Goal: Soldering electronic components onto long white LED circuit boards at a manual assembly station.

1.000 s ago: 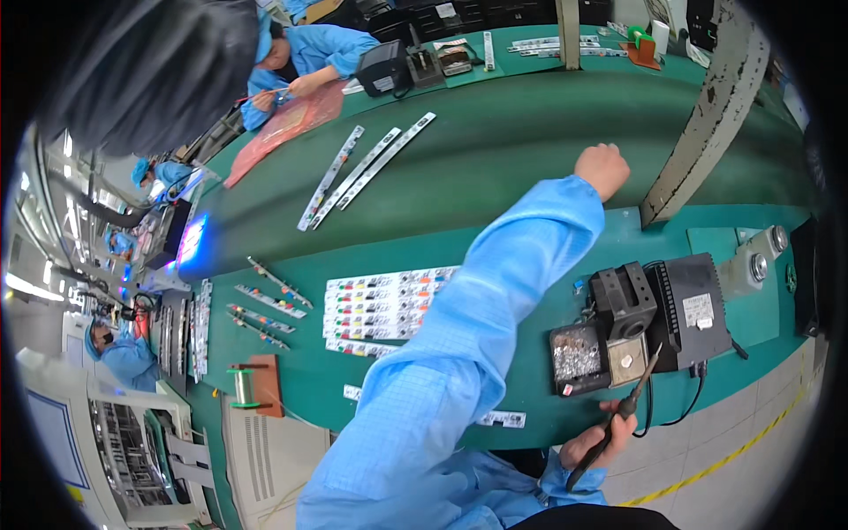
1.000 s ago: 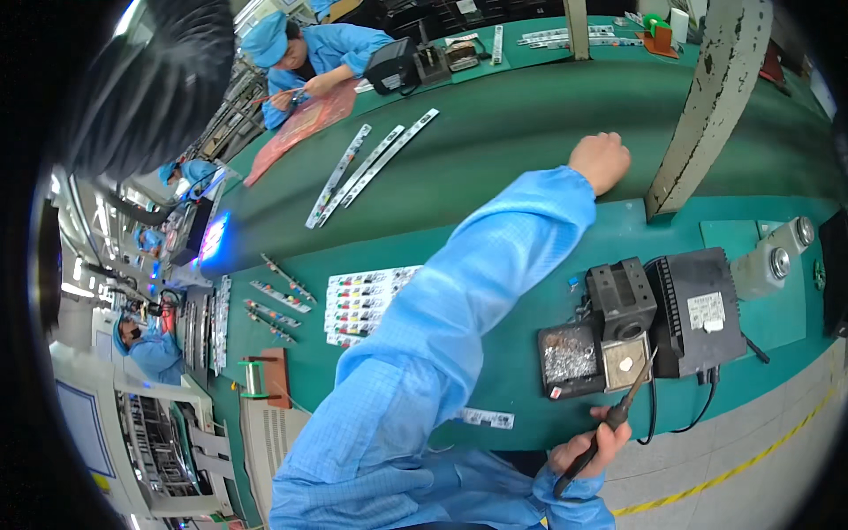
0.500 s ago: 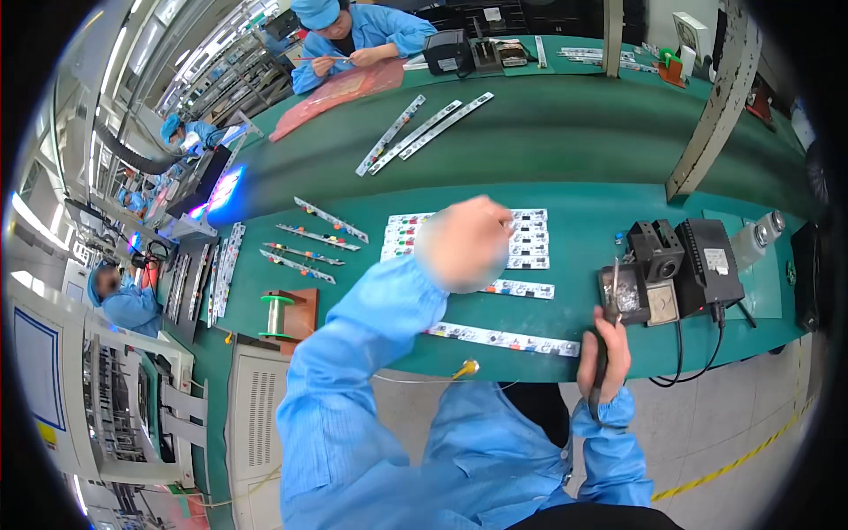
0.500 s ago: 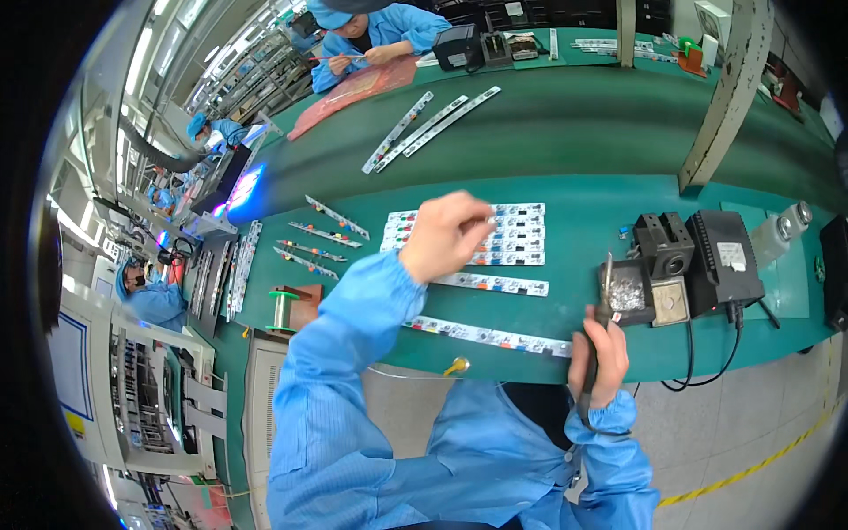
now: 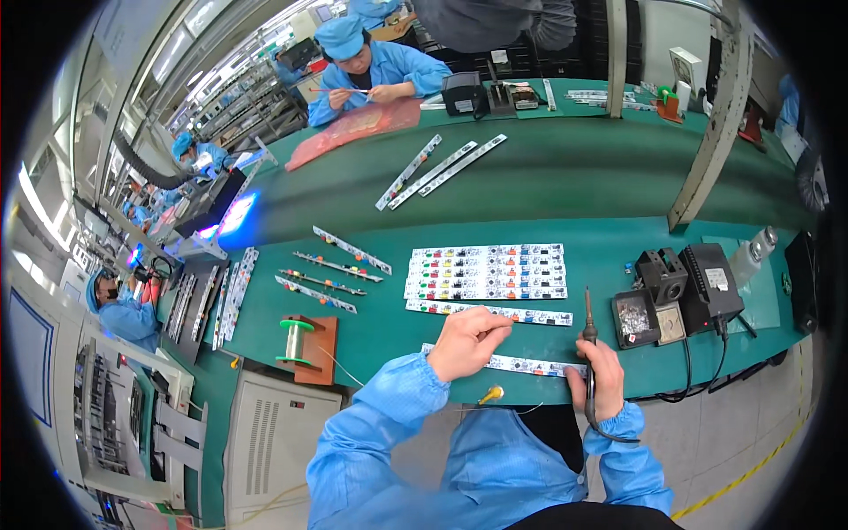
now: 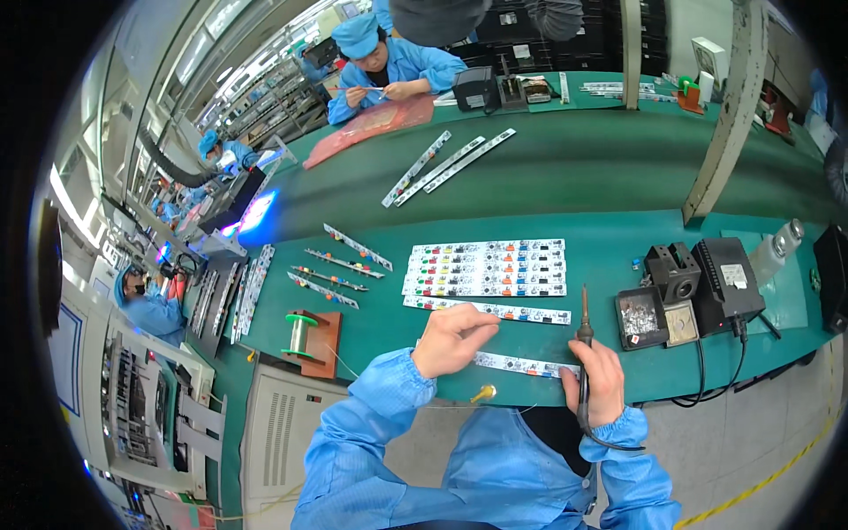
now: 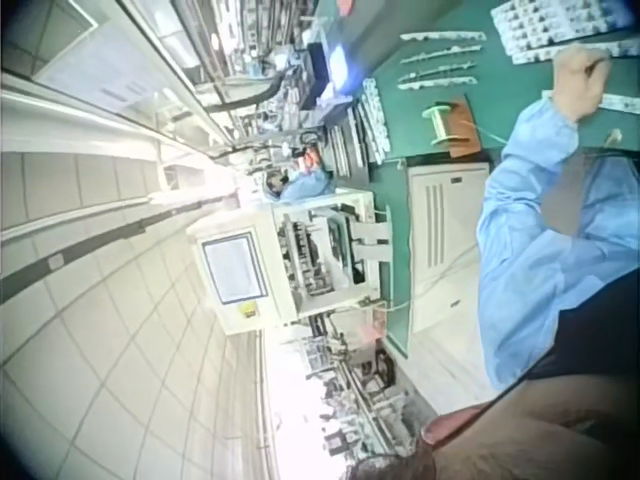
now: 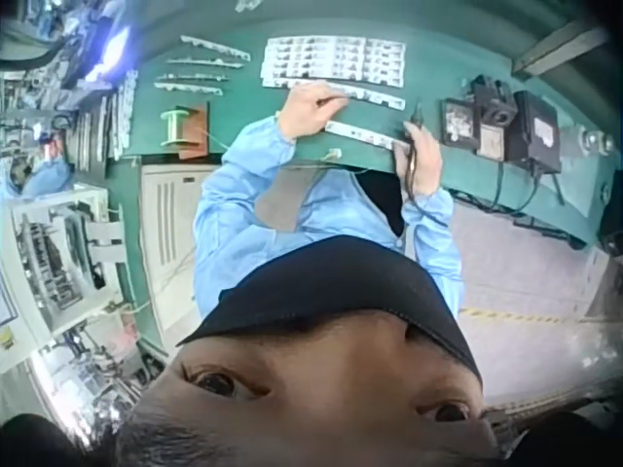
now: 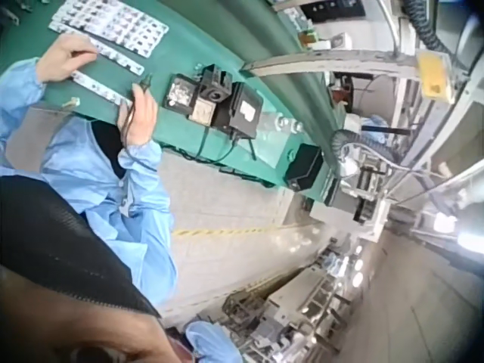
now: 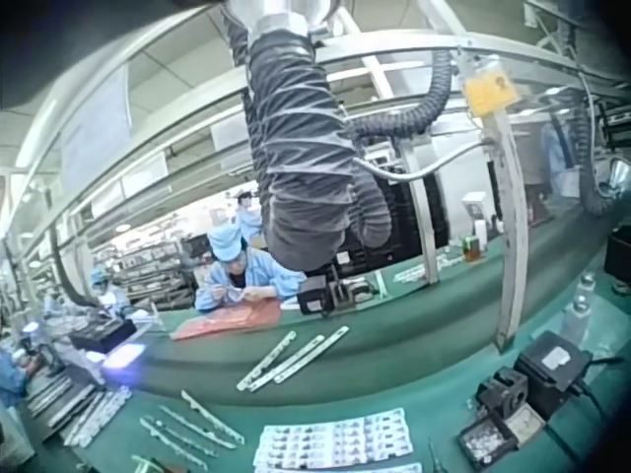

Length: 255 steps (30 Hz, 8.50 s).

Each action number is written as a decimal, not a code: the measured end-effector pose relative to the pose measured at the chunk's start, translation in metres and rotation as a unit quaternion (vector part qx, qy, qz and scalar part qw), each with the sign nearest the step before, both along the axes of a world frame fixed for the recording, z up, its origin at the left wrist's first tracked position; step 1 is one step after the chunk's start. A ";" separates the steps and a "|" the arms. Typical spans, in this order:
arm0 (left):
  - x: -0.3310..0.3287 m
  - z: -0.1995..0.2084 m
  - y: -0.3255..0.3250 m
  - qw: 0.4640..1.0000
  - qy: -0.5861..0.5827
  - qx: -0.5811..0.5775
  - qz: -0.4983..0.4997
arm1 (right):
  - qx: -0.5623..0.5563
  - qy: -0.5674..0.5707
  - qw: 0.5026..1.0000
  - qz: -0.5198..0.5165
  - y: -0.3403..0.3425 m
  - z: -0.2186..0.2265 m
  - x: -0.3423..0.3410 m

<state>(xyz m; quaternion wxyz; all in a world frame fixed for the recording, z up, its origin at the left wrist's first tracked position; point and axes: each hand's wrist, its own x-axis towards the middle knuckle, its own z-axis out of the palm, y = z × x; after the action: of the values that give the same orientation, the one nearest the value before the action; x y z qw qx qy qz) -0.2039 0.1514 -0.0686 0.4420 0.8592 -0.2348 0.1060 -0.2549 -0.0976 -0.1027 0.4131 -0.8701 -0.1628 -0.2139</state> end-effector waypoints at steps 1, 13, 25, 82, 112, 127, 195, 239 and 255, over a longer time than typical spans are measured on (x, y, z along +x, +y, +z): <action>0.001 0.002 -0.003 1.000 0.002 0.005 -0.009 | -0.009 -0.021 1.000 0.010 -0.002 0.003 -0.001; 0.016 -0.008 -0.021 0.994 0.111 -0.005 -0.008 | 0.014 -0.021 0.998 0.057 -0.030 -0.006 0.002; 0.020 -0.004 -0.022 0.976 0.208 -0.059 -0.031 | 0.034 -0.086 0.995 0.047 -0.025 -0.026 0.005; -0.013 -0.025 -0.043 0.988 0.049 0.014 -0.144 | 0.011 -0.117 0.992 0.043 -0.019 -0.034 -0.008; -0.016 -0.058 -0.038 0.984 -0.015 0.139 -0.107 | 0.046 0.047 0.998 0.008 0.001 -0.027 0.000; -0.044 -0.031 -0.011 0.996 -0.055 0.043 -0.063 | 0.005 -0.066 0.996 -0.053 0.010 -0.027 0.029; -0.032 -0.063 -0.040 0.997 0.026 -0.057 0.036 | -0.037 -0.067 0.994 0.080 0.035 0.008 -0.023; -0.043 -0.058 -0.039 0.997 -0.041 -0.050 0.048 | -0.094 0.007 0.985 -0.147 -0.054 -0.030 -0.035; -0.047 -0.037 0.060 0.935 0.068 0.205 0.283 | -0.074 0.003 0.992 -0.099 -0.018 -0.024 0.004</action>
<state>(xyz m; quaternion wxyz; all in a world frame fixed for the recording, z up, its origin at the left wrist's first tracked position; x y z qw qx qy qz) -0.2507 0.2118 -0.1052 0.2230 0.9672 0.0319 0.1175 -0.2508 -0.1158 -0.1270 0.3249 -0.9108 -0.0904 -0.2381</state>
